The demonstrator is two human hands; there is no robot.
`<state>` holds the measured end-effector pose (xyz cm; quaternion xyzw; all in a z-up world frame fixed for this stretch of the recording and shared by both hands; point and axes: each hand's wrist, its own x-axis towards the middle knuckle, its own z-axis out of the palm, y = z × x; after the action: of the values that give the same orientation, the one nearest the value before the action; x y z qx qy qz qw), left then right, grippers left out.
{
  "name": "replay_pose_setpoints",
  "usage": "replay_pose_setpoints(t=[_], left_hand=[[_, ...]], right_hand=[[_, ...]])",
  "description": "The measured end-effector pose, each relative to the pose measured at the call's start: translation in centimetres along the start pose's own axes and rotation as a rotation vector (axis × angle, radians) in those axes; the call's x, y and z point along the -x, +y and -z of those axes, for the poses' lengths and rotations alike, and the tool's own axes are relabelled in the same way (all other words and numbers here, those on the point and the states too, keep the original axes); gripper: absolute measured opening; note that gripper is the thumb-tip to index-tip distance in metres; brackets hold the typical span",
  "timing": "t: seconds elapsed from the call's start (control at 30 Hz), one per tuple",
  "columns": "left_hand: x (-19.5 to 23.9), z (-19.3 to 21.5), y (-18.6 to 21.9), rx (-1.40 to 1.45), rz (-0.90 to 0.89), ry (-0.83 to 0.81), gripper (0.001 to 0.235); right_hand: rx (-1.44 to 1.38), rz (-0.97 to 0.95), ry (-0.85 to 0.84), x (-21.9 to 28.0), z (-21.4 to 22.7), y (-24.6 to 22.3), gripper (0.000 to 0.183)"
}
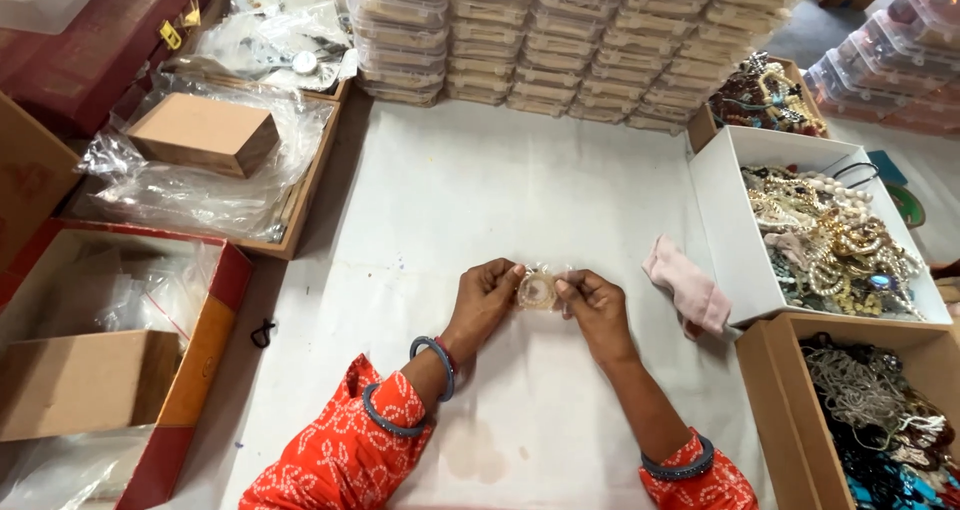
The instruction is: Cleaning a gold-colored necklace with a small pink cloth and then packing it into a plastic pouch and a cloth drawstring bag.
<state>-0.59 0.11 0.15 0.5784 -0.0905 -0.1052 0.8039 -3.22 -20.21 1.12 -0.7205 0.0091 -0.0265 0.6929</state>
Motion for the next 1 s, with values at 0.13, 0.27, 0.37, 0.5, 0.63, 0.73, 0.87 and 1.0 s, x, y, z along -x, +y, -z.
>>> replay_pose_setpoints(t=[0.13,0.27,0.37,0.5,0.63,0.73,0.87,1.0], left_hand=[[0.6,-0.4,1.8,-0.194,-0.013,0.099,0.035],[0.4,-0.2,1.1,-0.209,-0.026,0.171,0.029],[0.6,-0.4,2.5,-0.201,-0.060,0.230,0.024],[0.9,-0.2,2.7,-0.338,-0.081,0.214,0.028],[2.0,-1.5,5.0,-0.697,-0.150,0.150,0.034],[2.4,-2.1,5.3,-0.957,-0.298,0.022,0.043],[2.5,-2.3,4.3,-1.263,-0.533,-0.270,0.057],[2.3,-1.8,3.2,-1.351,-0.523,-0.371,0.057]], right_hand=[[0.018,0.032,-0.017,0.1,0.0,0.6,0.015],[0.004,0.014,-0.020,0.0,-0.3,0.6,0.016],[0.036,-0.008,0.048,-1.1,0.8,1.8,0.017],[0.118,-0.053,0.132,-1.5,2.9,0.0,0.025],[0.312,-0.143,0.174,-2.2,5.3,-0.7,0.036],[0.377,-0.070,0.212,-2.5,7.0,0.4,0.034],[0.658,0.288,0.202,-1.6,6.5,-1.2,0.031],[1.033,0.484,0.064,-0.6,4.4,-2.5,0.037]])
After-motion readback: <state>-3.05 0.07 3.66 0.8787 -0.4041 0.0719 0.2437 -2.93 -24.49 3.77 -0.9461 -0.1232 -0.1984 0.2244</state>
